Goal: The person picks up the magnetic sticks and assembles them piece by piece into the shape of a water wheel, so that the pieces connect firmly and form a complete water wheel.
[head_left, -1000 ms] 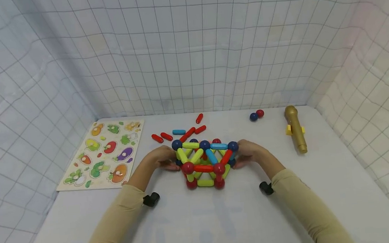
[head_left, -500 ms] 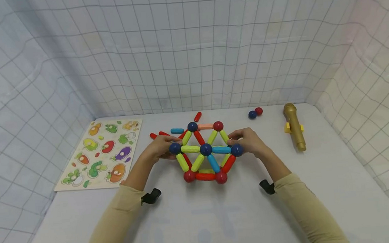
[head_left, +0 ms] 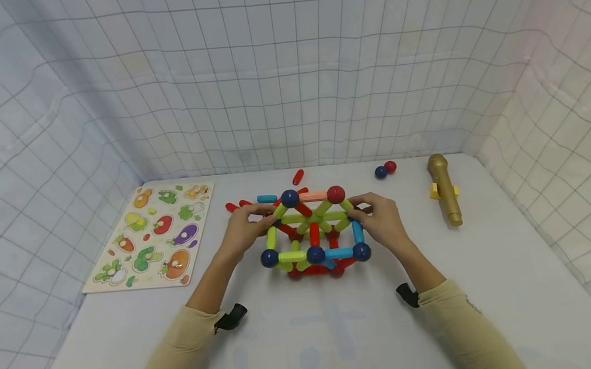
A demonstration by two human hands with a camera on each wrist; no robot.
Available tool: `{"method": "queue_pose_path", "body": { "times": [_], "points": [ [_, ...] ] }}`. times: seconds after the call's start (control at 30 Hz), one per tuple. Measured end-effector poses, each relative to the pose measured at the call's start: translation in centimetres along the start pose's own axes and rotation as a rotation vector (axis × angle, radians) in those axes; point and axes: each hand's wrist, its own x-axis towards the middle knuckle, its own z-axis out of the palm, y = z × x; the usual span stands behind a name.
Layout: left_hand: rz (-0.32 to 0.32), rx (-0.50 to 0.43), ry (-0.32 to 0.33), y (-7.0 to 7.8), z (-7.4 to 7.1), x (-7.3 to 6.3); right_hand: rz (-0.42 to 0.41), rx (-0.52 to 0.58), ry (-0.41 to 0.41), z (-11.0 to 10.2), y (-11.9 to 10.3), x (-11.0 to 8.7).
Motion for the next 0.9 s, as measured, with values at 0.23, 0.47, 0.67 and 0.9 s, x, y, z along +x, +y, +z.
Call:
{"method": "queue_pose_path", "body": {
  "times": [0.23, 0.47, 0.67, 0.9],
  "points": [
    [0.033, 0.075, 0.057, -0.1, 0.6, -0.8, -0.044, -0.022, 0.066, 0.4, -0.2, -0.9],
    [0.074, 0.212, 0.16, 0.2, 1.5, -1.0, 0.029, 0.008, 0.046, 0.5, -0.4, -1.3],
    [0.043, 0.227, 0.201, 0.7, 1.9, -1.2, 0.027, 0.005, 0.055, 0.7, -0.3, -1.2],
    [0.039, 0.179, 0.115, 0.5, 1.2, -1.2, -0.012, -0.025, 0.033, 0.4, -0.2, -1.1]
  ]
}}
